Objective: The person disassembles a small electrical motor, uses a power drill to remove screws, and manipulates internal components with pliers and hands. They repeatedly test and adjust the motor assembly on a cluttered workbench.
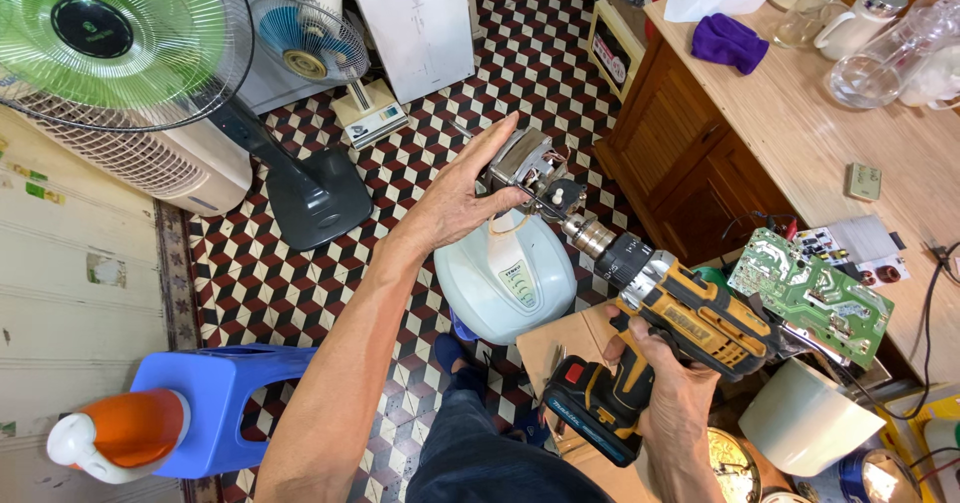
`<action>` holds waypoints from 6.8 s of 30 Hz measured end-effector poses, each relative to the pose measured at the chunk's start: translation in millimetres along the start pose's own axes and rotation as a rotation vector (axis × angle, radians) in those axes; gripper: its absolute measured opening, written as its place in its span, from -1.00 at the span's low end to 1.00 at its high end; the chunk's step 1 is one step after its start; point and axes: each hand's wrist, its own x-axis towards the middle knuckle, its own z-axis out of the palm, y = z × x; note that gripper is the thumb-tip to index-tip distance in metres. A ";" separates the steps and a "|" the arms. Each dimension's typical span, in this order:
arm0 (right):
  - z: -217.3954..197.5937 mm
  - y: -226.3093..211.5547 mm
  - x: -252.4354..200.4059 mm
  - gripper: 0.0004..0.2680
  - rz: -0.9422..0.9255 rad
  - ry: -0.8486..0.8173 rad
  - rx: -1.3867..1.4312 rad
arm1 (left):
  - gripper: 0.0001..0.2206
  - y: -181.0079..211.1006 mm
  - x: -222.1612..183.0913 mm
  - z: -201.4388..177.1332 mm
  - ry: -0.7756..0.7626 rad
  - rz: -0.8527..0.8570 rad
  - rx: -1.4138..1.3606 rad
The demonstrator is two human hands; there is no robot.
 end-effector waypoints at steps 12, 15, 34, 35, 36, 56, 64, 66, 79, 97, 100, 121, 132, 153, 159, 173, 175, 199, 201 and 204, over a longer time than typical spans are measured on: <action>2.9 -10.2 -3.5 -0.76 0.063 0.036 -0.155 | -0.14 11.8 -1.2 -4.4 -0.007 -0.045 -0.003; -5.2 -10.2 3.6 -0.77 -0.006 -0.103 -0.212 | -0.11 16.3 -1.2 -7.5 -0.029 -0.047 0.034; -2.6 -11.4 -1.3 -0.81 0.235 -0.154 -0.088 | 0.05 23.9 1.5 -10.0 -0.032 -0.024 0.011; -1.6 -10.4 -2.3 -0.82 0.227 -0.147 -0.077 | 0.05 23.7 1.5 -10.0 -0.027 -0.019 0.019; -0.3 -9.9 -3.6 -0.83 0.220 -0.138 -0.066 | 0.05 23.4 1.5 -9.9 -0.023 -0.013 0.027; -13.2 -1.6 -3.3 -0.80 0.201 -0.120 -0.084 | 0.05 14.5 -0.8 -4.6 0.002 -0.022 -0.017; -15.7 -0.1 -3.3 -0.81 0.194 -0.140 -0.061 | 0.08 22.2 1.8 -6.3 -0.026 0.003 0.042; -13.8 -0.8 -3.2 -0.81 0.188 -0.140 -0.067 | 0.06 28.2 -1.8 -7.1 -0.011 -0.088 0.054; -9.4 -8.1 -4.2 -0.78 0.237 -0.115 -0.033 | -0.75 47.4 -26.3 -14.9 0.157 0.244 0.419; -14.5 -4.6 -3.0 -0.78 0.216 -0.104 -0.045 | -0.83 53.7 -19.8 -24.5 0.144 0.443 0.548; -14.1 -5.3 -4.5 -0.77 0.212 -0.111 -0.045 | -0.85 56.9 -19.8 -24.4 0.128 0.450 0.551; -124.1 -22.3 -73.5 -0.70 -0.002 0.111 0.026 | -0.87 73.5 -20.3 -17.3 -0.014 0.716 0.744; -177.9 20.9 -118.4 -0.72 0.174 0.423 -0.112 | -0.83 62.4 -14.9 -20.3 -0.066 0.693 0.637; -129.4 131.6 -52.6 -0.76 0.188 0.668 -0.920 | -0.07 30.2 8.7 -63.7 -0.147 0.486 0.485; 89.9 44.5 -3.6 -0.76 -0.424 0.078 -1.021 | 0.12 20.8 60.8 -50.7 -0.499 0.306 0.338; 142.1 10.4 37.9 -0.87 -0.820 -0.096 -1.535 | -0.14 17.0 69.7 -43.2 -0.564 0.239 0.212; 142.6 1.1 41.4 -0.88 -0.819 -0.162 -1.645 | -0.15 17.3 70.1 -42.8 -0.573 0.251 0.216; -121.1 112.9 -74.4 -0.76 0.338 0.524 -1.281 | -0.17 30.5 70.0 -49.6 -0.589 0.102 0.360; -192.9 133.8 -89.4 -0.76 0.421 0.740 -1.244 | -0.33 43.5 62.2 -44.4 -0.485 0.241 0.370; -274.1 155.6 -91.7 -0.76 0.278 0.818 -1.130 | -0.54 53.6 40.4 -30.8 -0.258 0.334 0.411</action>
